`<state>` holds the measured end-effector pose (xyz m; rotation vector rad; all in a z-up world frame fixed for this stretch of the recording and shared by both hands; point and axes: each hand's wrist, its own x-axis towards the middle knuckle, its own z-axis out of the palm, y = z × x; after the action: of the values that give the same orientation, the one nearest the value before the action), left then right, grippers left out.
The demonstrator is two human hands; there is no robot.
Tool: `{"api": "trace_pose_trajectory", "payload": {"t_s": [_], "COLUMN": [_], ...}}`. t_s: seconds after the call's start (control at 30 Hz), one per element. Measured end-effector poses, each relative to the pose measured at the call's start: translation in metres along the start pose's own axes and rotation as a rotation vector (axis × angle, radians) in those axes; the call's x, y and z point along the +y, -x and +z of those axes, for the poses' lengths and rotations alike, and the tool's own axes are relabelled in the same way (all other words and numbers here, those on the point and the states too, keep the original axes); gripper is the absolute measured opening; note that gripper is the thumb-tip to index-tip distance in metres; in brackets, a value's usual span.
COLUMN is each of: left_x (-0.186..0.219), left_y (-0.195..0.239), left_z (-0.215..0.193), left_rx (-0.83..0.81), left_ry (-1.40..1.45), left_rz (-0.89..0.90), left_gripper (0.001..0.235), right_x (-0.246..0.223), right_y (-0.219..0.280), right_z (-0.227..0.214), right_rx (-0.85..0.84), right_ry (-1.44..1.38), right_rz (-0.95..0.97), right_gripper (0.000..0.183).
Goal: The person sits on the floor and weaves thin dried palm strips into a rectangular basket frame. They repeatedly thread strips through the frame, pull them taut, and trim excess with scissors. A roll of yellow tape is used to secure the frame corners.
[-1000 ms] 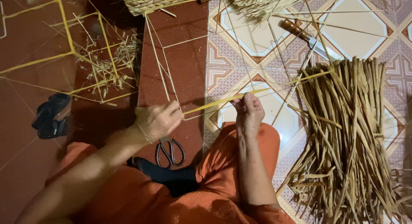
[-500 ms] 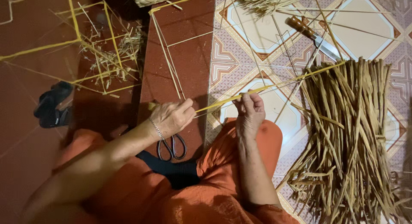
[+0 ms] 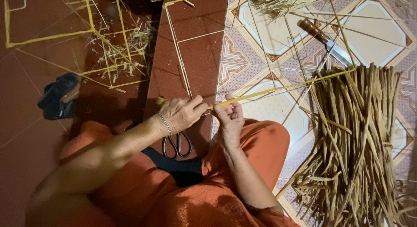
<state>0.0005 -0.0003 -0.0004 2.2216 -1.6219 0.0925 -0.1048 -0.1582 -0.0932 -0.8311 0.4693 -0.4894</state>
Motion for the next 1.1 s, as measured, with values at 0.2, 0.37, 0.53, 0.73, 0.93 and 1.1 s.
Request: {"api": "trace_pose_trajectory", "payload": {"t_s": [0.2,0.37,0.53,0.73,0.93,1.1], "left_x": [-0.005,-0.005,-0.002,0.000,0.003,0.003], "left_y": [0.004,0.002,0.000,-0.002,-0.004,-0.001], "left_z": [0.003,0.006,0.004,-0.002,-0.001,0.001], "left_rx": [-0.060,-0.044,-0.059,-0.021,-0.035,-0.027], "left_ry": [0.075,0.121,0.118,0.147,0.102,0.083], "left_rz": [-0.090,-0.089,-0.106,-0.101,-0.088,-0.069], "left_gripper": [0.015,0.015,0.017,0.019,0.015,0.016], "right_x": [0.013,0.025,0.041,0.032,0.019,0.016], "right_y": [0.000,-0.007,-0.016,-0.017,-0.012,-0.005], "right_z": [-0.001,-0.017,-0.034,-0.029,-0.019,-0.018], "right_rx": [-0.038,-0.111,-0.147,-0.168,-0.116,-0.106], "right_ry": [-0.026,-0.016,0.001,0.033,0.095,0.059], "right_rz": [-0.014,0.074,0.055,0.042,-0.054,0.064], "right_gripper": [0.048,0.038,0.012,0.019,0.031,0.011]}}
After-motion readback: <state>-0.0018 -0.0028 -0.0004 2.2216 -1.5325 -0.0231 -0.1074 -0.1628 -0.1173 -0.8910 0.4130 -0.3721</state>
